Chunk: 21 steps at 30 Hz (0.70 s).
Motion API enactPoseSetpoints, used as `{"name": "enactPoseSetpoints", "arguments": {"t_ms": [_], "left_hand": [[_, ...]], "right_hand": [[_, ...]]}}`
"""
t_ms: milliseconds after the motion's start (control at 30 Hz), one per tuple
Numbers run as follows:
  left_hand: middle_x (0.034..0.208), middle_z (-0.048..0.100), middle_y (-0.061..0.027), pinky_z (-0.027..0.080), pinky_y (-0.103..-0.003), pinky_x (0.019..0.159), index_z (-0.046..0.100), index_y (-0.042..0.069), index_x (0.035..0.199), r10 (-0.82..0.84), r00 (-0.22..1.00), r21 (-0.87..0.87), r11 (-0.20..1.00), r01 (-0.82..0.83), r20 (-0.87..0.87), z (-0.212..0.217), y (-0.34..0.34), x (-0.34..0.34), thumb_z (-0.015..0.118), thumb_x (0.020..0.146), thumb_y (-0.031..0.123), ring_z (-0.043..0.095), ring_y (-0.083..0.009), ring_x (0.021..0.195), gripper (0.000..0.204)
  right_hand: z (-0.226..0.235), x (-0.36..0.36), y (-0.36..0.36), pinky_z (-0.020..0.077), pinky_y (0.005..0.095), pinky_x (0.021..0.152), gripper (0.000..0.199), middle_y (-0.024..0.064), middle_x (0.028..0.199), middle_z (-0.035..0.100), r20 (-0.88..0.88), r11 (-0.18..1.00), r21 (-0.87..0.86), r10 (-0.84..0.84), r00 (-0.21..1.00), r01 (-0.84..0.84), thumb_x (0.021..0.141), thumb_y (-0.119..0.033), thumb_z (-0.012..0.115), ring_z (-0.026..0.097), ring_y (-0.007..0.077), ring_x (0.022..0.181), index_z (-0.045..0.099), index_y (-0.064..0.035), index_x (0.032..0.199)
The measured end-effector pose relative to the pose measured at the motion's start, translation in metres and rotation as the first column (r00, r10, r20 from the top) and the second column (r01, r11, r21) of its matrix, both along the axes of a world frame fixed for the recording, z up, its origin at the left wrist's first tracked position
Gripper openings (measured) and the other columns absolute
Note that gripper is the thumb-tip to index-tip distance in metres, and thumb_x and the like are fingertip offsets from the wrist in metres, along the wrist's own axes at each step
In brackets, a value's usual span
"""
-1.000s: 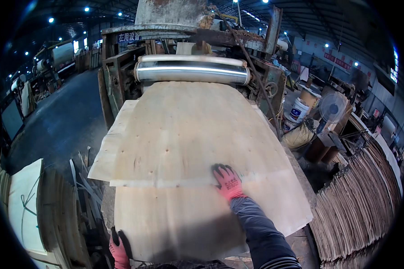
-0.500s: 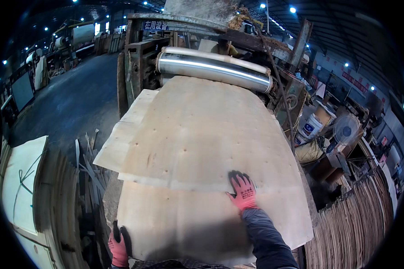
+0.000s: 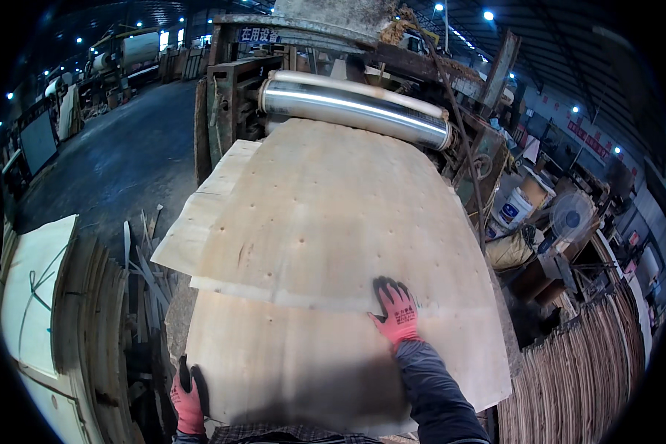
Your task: The person feeds large sheets of wood veneer through a roller machine, then stacks the processed sheets on a pile to the right. The person repeatedly picks up new sheets, guides them through the machine, and places them on the growing stack.
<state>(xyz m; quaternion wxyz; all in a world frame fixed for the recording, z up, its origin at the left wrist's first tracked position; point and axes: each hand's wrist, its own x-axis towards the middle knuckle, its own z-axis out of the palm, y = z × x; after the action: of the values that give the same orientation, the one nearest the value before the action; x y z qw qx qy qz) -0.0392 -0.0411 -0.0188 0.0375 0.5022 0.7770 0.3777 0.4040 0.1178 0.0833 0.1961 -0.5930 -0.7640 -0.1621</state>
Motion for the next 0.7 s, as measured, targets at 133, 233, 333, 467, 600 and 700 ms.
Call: {"name": "enactPoseSetpoints", "arguments": {"t_ms": [133, 233, 333, 467, 600, 700], "left_hand": [[0.101, 0.055, -0.0193, 0.042, -0.039, 0.079, 0.047, 0.002, 0.115, 0.028, 1.0, -0.02, 0.999, -0.028, -0.005, -0.003, -0.001, 0.0, 0.061, 0.072, 0.014, 0.052, -0.0344, 0.092, 0.047], [0.1, 0.055, -0.0195, 0.042, -0.039, 0.079, 0.047, 0.002, 0.114, 0.026, 0.999, -0.028, 0.999, -0.025, 0.032, 0.004, 0.0, 0.001, 0.061, 0.071, 0.015, 0.052, -0.0346, 0.092, 0.047], [0.1, 0.055, -0.02, 0.042, -0.039, 0.08, 0.048, 0.0, 0.112, -0.004, 0.998, 0.012, 1.0, 0.003, 0.061, 0.005, 0.002, 0.001, 0.062, 0.071, 0.016, 0.052, -0.0349, 0.092, 0.046], [0.101, 0.054, -0.0209, 0.042, -0.04, 0.08, 0.049, -0.002, 0.107, 0.102, 0.995, -0.06, 0.993, -0.103, -0.021, -0.01, -0.001, 0.002, 0.063, 0.072, 0.018, 0.052, -0.0353, 0.092, 0.043], [0.099, 0.055, -0.0206, 0.042, -0.04, 0.079, 0.05, -0.003, 0.103, 0.071, 0.997, -0.004, 0.997, -0.071, -0.004, -0.014, -0.001, -0.003, 0.063, 0.073, 0.02, 0.053, -0.035, 0.09, 0.04], [0.097, 0.056, -0.0196, 0.043, -0.04, 0.078, 0.05, -0.002, 0.102, 0.065, 0.998, -0.035, 0.997, -0.065, 0.018, -0.01, 0.002, -0.003, 0.063, 0.072, 0.02, 0.054, -0.0341, 0.088, 0.039]], "right_hand": [[0.0, -0.003, -0.001, 0.029, 0.0436, 0.096, 0.062, 0.0132, 0.118, 0.045, -0.019, 1.0, 0.003, -0.005, 1.0, 0.005, 0.062, -0.037, 0.067, 0.039, 0.0327, 0.111, 0.049, -0.0081, 0.114], [0.0, -0.002, -0.003, 0.0289, 0.0438, 0.096, 0.062, 0.0132, 0.118, 0.045, -0.031, 1.0, 0.008, 0.004, 1.0, -0.004, 0.062, -0.037, 0.067, 0.039, 0.0324, 0.111, 0.049, -0.0082, 0.114], [-0.001, 0.001, -0.002, 0.0286, 0.0439, 0.096, 0.063, 0.013, 0.119, 0.044, -0.024, 1.0, 0.0, -0.003, 1.0, 0.003, 0.063, -0.039, 0.066, 0.039, 0.0322, 0.111, 0.048, -0.0086, 0.115], [-0.001, 0.003, -0.002, 0.0279, 0.0441, 0.096, 0.064, 0.0129, 0.12, 0.044, -0.001, 0.998, -0.047, -0.03, 1.0, 0.03, 0.064, -0.041, 0.065, 0.038, 0.0323, 0.112, 0.047, -0.0093, 0.117], [0.0, -0.001, 0.0, 0.0275, 0.0442, 0.097, 0.063, 0.0129, 0.12, 0.043, -0.025, 0.999, -0.048, -0.024, 0.999, 0.023, 0.065, -0.041, 0.064, 0.038, 0.0327, 0.112, 0.047, -0.0098, 0.117], [0.001, 0.0, -0.002, 0.0279, 0.0441, 0.097, 0.063, 0.0129, 0.119, 0.044, -0.034, 0.999, -0.029, -0.018, 0.999, 0.017, 0.064, -0.041, 0.064, 0.039, 0.0327, 0.111, 0.048, -0.0097, 0.116]]}}
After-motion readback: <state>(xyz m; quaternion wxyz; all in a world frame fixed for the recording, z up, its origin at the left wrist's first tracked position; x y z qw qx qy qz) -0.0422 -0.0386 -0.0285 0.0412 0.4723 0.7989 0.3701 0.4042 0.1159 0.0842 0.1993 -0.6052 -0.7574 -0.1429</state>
